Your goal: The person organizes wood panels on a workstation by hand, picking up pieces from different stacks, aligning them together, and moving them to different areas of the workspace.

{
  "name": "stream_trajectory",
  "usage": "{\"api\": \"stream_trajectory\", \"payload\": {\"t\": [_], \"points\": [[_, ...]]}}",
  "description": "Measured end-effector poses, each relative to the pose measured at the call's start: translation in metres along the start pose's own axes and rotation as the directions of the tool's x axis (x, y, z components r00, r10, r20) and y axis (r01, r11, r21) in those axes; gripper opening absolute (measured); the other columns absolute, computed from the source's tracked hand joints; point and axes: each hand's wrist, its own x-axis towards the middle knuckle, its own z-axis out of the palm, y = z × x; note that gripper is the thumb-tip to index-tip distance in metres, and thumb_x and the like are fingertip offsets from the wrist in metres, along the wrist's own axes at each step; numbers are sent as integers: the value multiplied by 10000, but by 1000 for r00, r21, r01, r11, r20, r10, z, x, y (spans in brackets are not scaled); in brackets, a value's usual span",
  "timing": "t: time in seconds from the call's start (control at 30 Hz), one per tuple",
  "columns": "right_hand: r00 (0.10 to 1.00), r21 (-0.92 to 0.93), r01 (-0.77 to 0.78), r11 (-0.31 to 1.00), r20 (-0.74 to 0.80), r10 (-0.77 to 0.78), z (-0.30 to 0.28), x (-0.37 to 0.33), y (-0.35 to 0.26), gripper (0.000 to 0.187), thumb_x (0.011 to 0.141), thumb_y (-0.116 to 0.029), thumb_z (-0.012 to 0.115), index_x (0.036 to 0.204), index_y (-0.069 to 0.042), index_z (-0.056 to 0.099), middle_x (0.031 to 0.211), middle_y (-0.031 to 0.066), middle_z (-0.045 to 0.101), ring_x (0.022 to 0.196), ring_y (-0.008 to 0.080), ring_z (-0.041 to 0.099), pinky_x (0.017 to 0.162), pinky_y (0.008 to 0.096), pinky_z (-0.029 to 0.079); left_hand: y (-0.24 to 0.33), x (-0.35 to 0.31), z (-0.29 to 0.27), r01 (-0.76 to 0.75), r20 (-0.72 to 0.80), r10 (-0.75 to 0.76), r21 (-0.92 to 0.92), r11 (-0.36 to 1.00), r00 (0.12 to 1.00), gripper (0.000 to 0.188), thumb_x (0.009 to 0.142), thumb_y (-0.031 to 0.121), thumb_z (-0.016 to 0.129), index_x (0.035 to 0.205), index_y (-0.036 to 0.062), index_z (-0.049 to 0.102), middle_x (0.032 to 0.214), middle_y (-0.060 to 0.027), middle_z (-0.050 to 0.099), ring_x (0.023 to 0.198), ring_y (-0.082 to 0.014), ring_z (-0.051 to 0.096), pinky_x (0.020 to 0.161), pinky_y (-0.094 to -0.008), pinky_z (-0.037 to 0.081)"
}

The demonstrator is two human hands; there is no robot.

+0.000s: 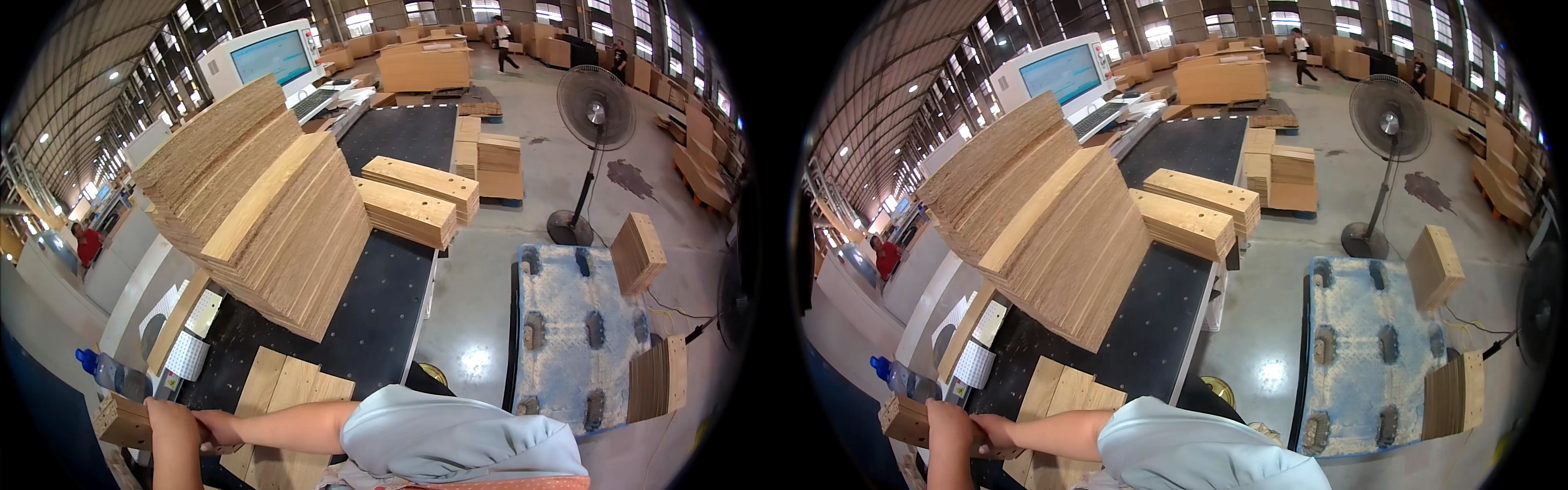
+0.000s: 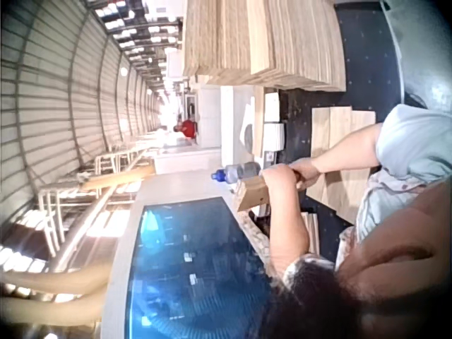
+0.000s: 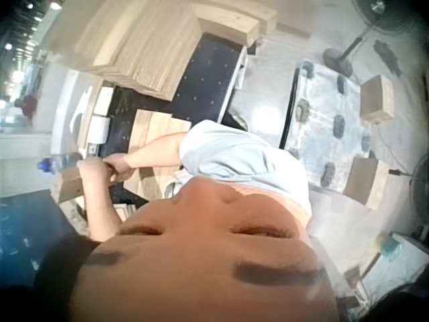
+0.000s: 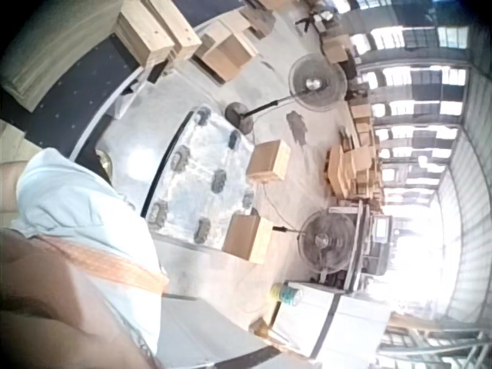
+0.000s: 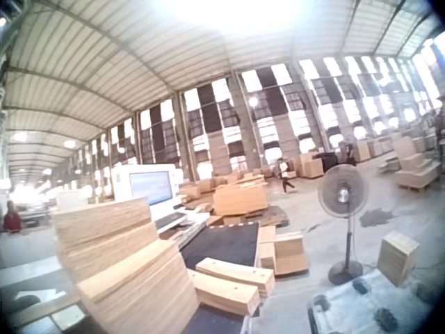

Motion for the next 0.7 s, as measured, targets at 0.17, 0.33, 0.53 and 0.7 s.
{"api": "stream_trajectory", "payload": {"t": [0.17,0.33,0.53,0.7], "points": [[999,110,7,994,44,-12,16,10,-1,620,565,-78,726,1126,-41,462,1093,173,559,1061,309,519,883,374,411,-9,-20,-20,40,11,-39,-24,999,999,190,707,291,624,796,134,681,827,-68,662,820,-242,636,668,-364,474],[993,-94,-118,989,-38,115,-13,7,-4,531,610,-67,729,1067,-51,461,991,141,566,996,279,538,836,382,424,0,11,-20,-22,-50,19,-60,998,999,190,706,292,619,789,132,681,823,-72,662,816,-246,636,668,-365,475],[952,60,-298,953,94,291,-31,-14,-36,497,663,-81,677,1087,-66,417,975,146,527,961,315,534,814,383,432,-1,8,-23,-15,-47,11,-76,997,999,191,706,292,612,780,130,682,818,-76,663,813,-250,636,669,-368,476],[986,-41,-121,992,-121,115,-31,-15,4,507,581,-84,675,1022,-61,424,1007,152,532,976,316,524,812,370,419,8,23,-34,-55,-78,48,-89,994,996,193,706,293,607,772,128,682,814,-79,663,809,-253,637,669,-370,477]]}}
